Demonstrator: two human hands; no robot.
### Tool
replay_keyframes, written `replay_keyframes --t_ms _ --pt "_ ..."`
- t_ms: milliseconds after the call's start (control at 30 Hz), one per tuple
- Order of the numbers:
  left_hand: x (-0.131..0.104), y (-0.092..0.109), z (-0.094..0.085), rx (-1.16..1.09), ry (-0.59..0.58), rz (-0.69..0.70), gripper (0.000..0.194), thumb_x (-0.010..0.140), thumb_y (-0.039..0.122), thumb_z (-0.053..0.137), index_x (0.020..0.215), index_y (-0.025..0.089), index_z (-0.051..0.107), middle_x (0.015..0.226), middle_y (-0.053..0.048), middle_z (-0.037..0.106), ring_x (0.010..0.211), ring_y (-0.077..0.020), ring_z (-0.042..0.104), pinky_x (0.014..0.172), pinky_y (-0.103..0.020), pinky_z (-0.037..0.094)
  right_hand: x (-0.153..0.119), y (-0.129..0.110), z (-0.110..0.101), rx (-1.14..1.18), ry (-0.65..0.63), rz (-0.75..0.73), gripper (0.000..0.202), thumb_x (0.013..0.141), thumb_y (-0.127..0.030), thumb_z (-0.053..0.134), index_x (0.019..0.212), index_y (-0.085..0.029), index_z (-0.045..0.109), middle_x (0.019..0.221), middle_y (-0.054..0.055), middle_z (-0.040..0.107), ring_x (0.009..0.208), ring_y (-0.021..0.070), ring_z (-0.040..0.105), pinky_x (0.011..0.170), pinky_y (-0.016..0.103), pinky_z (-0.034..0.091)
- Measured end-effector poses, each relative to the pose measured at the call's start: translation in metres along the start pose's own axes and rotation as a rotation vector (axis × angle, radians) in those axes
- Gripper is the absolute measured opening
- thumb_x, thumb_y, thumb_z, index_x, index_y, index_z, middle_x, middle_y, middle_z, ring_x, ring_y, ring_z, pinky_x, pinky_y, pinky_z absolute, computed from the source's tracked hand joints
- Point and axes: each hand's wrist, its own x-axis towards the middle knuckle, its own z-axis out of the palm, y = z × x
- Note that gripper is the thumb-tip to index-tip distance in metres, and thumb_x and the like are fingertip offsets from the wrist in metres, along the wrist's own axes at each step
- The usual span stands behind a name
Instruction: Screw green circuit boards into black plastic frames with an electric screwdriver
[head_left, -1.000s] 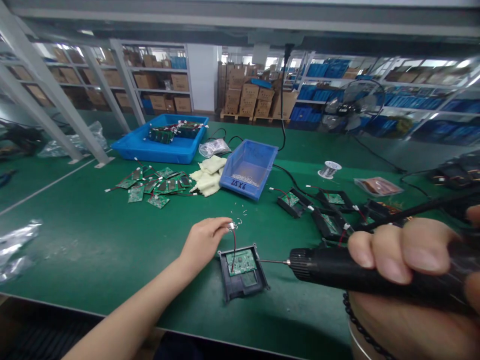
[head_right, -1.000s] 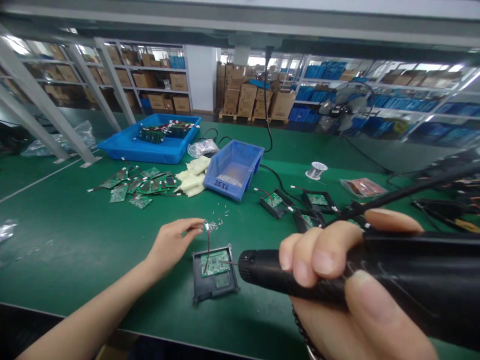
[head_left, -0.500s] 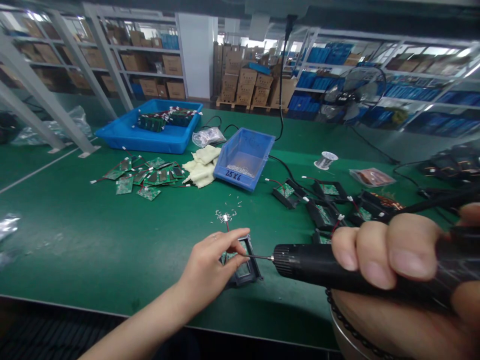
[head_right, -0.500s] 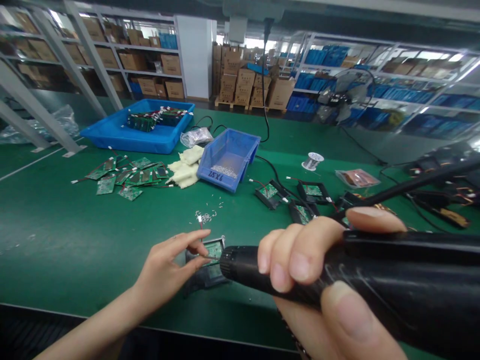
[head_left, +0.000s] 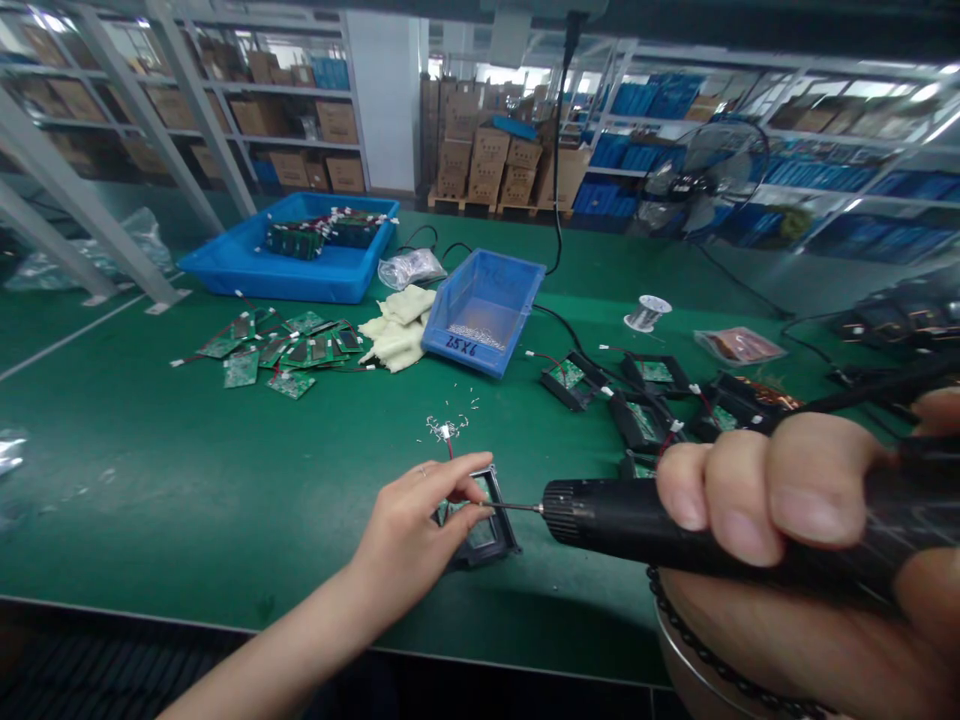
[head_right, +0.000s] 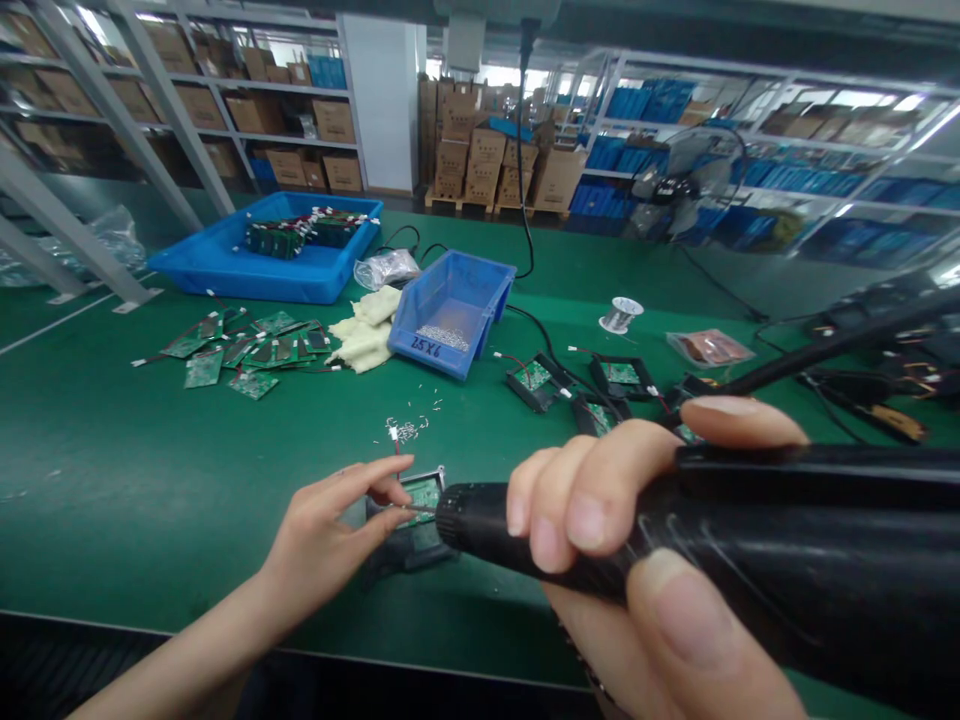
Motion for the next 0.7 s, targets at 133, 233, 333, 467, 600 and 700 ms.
replay_keyframes --t_ms 133,233,333,467,600,700 --pt "-0.003 -0.001 0.001 0.034 0.006 0.029 0.027 0.092 0.010 0.061 0.117 0.019 0.065 0.081 0.001 0.075 0.073 -0.0125 0.071 0.073 -0.023 0.058 -0.002 0.002 0.003 -0.001 -0.038 -0.038 0.019 0.088 -0.033 0.073 0.106 -0.030 0.066 0.067 -0.005 0.056 0.049 0.0132 0.048 0.052 0.037 0.049" --pt "-0.007 -0.001 0.004 0.064 0.001 0.060 0.024 0.095 0.011 0.056 0.117 0.019 0.065 0.082 0.000 0.075 0.074 -0.0129 0.071 0.073 -0.023 0.058 0.001 0.007 0.005 0.006 -0.106 -0.019 0.024 0.086 -0.030 0.076 0.108 -0.030 0.067 0.067 -0.004 0.059 0.051 0.0143 0.051 0.052 0.036 0.051" --pt "-0.012 -0.002 0.008 0.143 0.022 0.098 0.023 0.099 0.013 0.052 0.119 0.018 0.063 0.082 -0.002 0.075 0.074 -0.0139 0.070 0.072 -0.025 0.058 0.004 0.009 0.008 0.019 -0.142 0.009 0.035 0.077 -0.025 0.085 0.107 -0.028 0.067 0.066 -0.003 0.061 0.051 0.0151 0.052 0.050 0.036 0.051" --pt "-0.016 -0.004 0.008 0.228 0.006 0.118 0.027 0.101 0.016 0.050 0.127 0.016 0.057 0.083 -0.003 0.073 0.074 -0.0157 0.068 0.071 -0.027 0.058 0.007 0.009 0.009 0.019 -0.141 0.000 0.026 0.082 -0.025 0.080 0.105 -0.026 0.067 0.065 -0.003 0.060 0.049 0.0142 0.053 0.050 0.036 0.052" --pt "-0.016 -0.005 0.008 0.254 -0.032 0.118 0.033 0.101 0.017 0.050 0.134 0.017 0.052 0.082 -0.002 0.071 0.074 -0.0163 0.067 0.070 -0.028 0.058 0.006 0.008 0.007 0.008 -0.153 0.001 0.020 0.088 -0.028 0.073 0.107 -0.025 0.066 0.067 -0.003 0.061 0.051 0.0139 0.054 0.051 0.035 0.053" --pt "-0.017 -0.005 0.007 0.268 -0.047 0.129 0.037 0.101 0.017 0.048 0.138 0.017 0.048 0.081 -0.002 0.070 0.074 -0.0162 0.067 0.070 -0.028 0.058 0.005 0.009 0.003 -0.003 -0.203 0.002 0.028 0.086 -0.026 0.076 0.111 -0.026 0.064 0.070 -0.003 0.062 0.054 0.0144 0.056 0.054 0.036 0.055"
